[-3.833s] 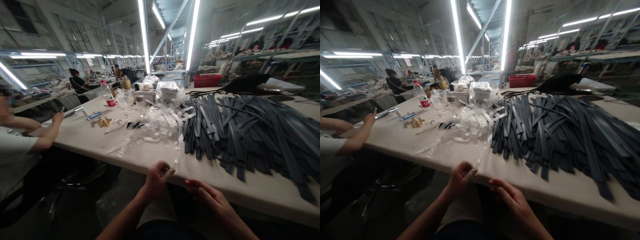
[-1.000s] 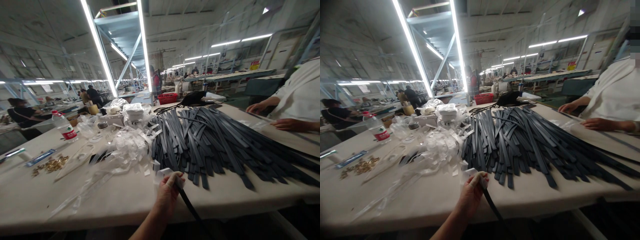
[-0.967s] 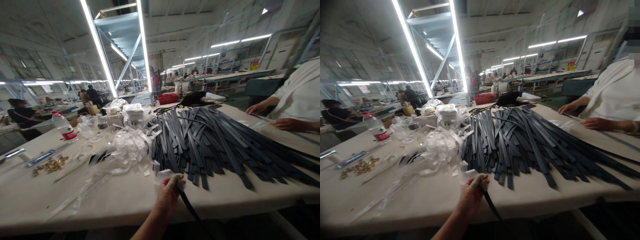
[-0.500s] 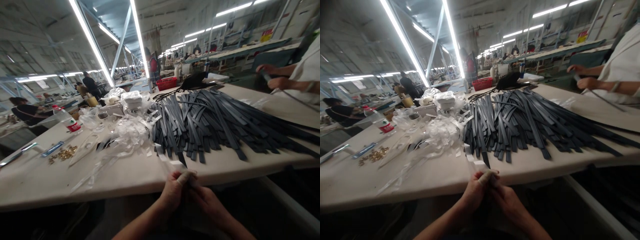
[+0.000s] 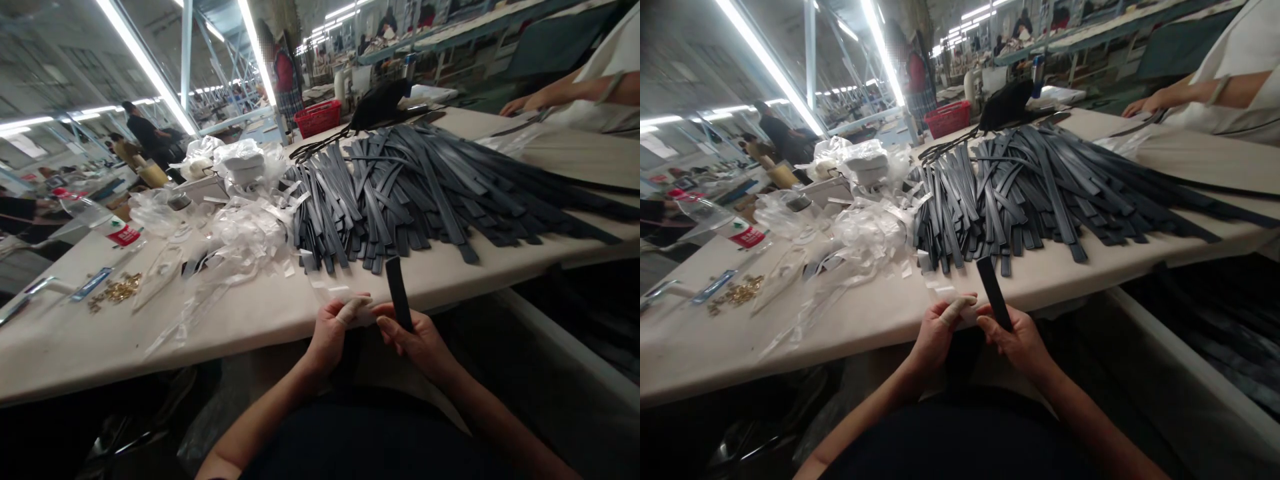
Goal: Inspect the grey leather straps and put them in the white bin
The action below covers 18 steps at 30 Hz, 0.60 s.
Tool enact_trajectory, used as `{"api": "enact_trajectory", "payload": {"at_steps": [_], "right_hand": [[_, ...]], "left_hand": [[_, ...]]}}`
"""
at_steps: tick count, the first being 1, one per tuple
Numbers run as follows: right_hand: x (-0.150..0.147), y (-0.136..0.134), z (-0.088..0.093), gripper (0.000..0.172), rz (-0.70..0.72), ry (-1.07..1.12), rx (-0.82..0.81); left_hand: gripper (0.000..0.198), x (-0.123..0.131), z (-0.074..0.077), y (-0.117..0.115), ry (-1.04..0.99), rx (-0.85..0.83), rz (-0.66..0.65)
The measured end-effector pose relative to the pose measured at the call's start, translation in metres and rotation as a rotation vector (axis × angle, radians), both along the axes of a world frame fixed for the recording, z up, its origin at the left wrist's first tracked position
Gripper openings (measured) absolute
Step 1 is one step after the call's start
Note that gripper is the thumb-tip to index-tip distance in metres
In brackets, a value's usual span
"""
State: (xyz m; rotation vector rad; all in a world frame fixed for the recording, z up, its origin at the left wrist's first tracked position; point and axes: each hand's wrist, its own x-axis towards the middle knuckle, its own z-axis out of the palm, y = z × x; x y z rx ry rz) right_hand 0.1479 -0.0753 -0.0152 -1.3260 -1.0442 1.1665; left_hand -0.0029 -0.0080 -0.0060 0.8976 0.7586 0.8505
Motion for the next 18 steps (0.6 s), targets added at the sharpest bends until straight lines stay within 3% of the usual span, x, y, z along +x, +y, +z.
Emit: {"api": "enact_trajectory", "payload": {"at_steps": [4, 10, 14, 18], "right_hand": [[-0.005, 0.005, -0.001, 0.036, -0.045, -0.163, 0.092], [0.003, 0.007, -0.006, 0.047, -0.078, -0.166, 0.044], [0.009, -0.006, -0.006, 0.056, -0.047, -0.13, 0.131], [0.014, -0.029, -0.007, 0.052, -0.111, -0.107, 0.124]], "left_hand": [[0.029, -0.001, -0.006, -0.003, -0.034, 0.035, -0.066], [0.028, -0.002, -0.004, -0.005, 0.1, 0.061, -0.154], [0.029, 0.0, -0.004, 0.001, 0.104, 0.022, -0.081], [0.037, 0.003, -0.002, 0.01, -0.032, -0.131, 0.056]]}}
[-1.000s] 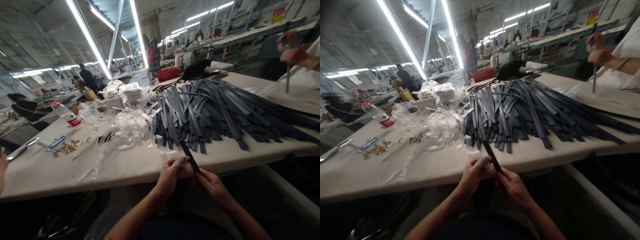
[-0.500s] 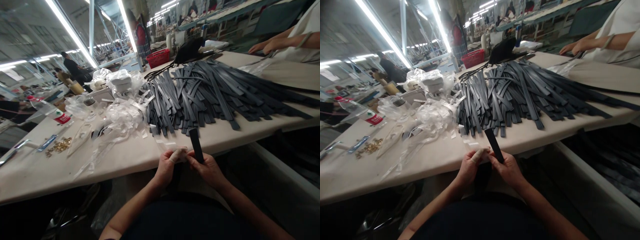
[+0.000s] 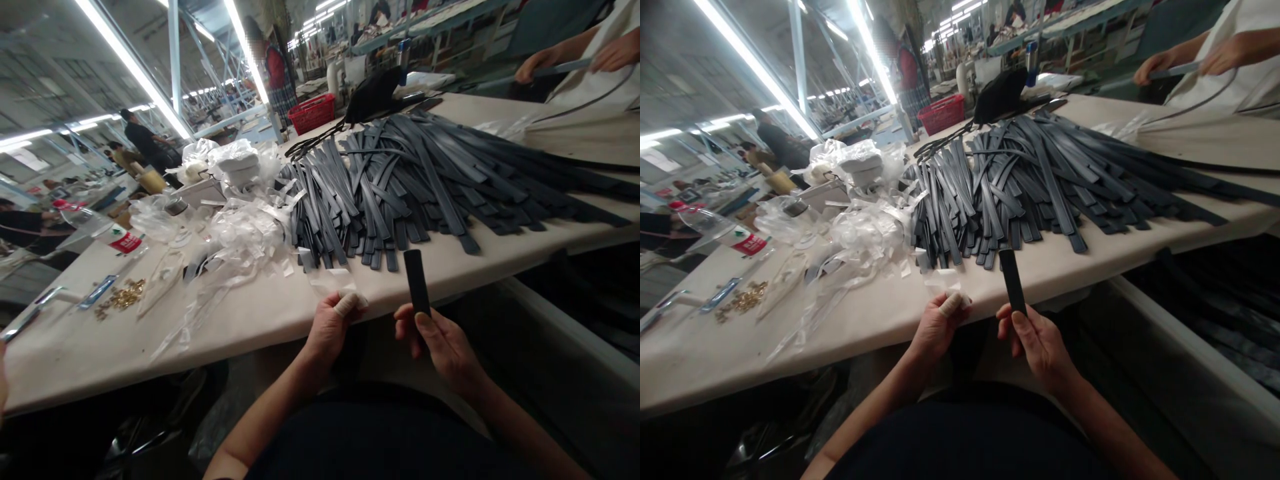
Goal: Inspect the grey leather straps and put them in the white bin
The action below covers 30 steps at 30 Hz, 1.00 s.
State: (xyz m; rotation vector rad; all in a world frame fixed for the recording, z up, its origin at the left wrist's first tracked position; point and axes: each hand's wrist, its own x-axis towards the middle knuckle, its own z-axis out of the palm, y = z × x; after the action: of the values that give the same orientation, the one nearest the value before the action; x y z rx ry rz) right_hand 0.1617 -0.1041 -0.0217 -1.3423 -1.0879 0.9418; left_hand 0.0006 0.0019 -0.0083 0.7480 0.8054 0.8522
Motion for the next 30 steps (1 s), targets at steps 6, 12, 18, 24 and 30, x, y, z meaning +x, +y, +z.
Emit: {"api": "enact_trajectory", "payload": {"at_steps": [6, 12, 18, 24, 30], "right_hand": [[-0.002, -0.028, -0.014, 0.049, 0.232, -0.24, -0.144], [-0.009, -0.027, -0.026, 0.045, 0.247, -0.477, -0.122], [-0.012, -0.022, -0.018, 0.046, 0.198, -0.516, -0.155], [-0.012, -0.017, -0.015, 0.047, 0.217, -0.51, -0.187], [-0.019, -0.011, -0.022, 0.061, 0.314, -0.246, -0.233]], "left_hand": [[0.049, 0.008, 0.005, 0.004, -0.104, -0.092, 0.091], [0.044, 0.012, 0.004, 0.002, -0.14, -0.099, 0.081], [0.037, 0.008, 0.002, -0.003, -0.138, -0.055, 0.073], [0.036, 0.009, 0.0, -0.005, -0.122, -0.07, 0.039], [0.033, 0.007, -0.003, -0.027, 0.038, -0.047, -0.049]]}}
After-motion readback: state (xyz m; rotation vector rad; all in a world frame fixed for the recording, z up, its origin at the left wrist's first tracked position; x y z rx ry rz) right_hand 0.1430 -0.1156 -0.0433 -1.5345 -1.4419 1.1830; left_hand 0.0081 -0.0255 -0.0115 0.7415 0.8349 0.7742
